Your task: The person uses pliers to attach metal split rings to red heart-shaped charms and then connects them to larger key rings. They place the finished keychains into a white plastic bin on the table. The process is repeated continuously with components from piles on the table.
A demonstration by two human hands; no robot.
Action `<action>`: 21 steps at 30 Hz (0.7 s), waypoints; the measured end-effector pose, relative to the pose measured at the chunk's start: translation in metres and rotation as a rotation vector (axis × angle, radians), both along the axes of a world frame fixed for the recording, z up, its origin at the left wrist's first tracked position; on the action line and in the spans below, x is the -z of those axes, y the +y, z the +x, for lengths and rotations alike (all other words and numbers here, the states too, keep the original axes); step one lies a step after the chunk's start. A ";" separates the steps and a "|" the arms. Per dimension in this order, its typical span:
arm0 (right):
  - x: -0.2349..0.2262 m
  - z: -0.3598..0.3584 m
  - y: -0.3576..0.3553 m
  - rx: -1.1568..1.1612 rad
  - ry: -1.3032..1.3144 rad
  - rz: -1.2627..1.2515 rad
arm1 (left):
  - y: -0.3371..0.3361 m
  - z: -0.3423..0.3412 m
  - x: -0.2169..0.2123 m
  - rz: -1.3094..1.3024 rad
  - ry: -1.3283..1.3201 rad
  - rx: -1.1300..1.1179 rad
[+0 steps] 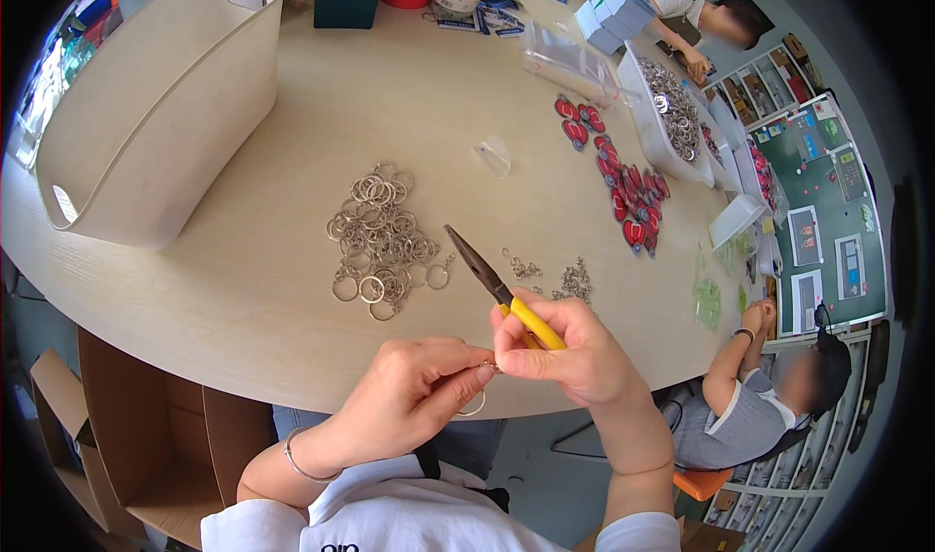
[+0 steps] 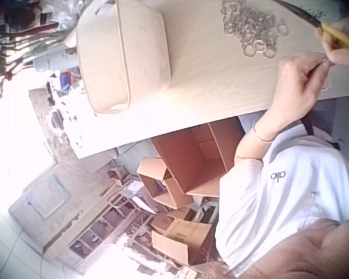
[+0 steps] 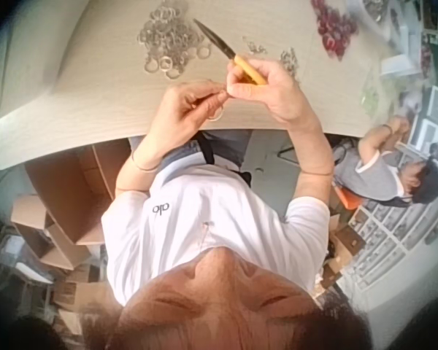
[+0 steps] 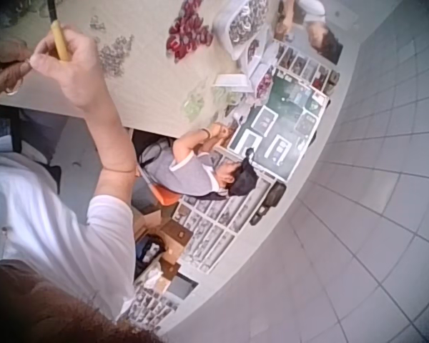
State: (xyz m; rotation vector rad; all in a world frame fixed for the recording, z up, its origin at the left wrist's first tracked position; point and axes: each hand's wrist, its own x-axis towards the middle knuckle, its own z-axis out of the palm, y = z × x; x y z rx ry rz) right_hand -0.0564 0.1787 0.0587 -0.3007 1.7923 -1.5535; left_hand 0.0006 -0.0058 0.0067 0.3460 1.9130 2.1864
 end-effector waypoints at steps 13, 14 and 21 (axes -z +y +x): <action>0.008 0.011 -0.006 0.138 0.177 -0.002 | 0.008 0.005 -0.002 -0.139 0.191 -0.208; 0.010 0.014 -0.007 0.174 0.183 -0.019 | 0.010 0.005 0.002 -0.147 0.228 -0.240; 0.018 0.027 -0.016 0.281 0.470 0.015 | 0.018 0.003 0.008 -0.202 0.381 -0.374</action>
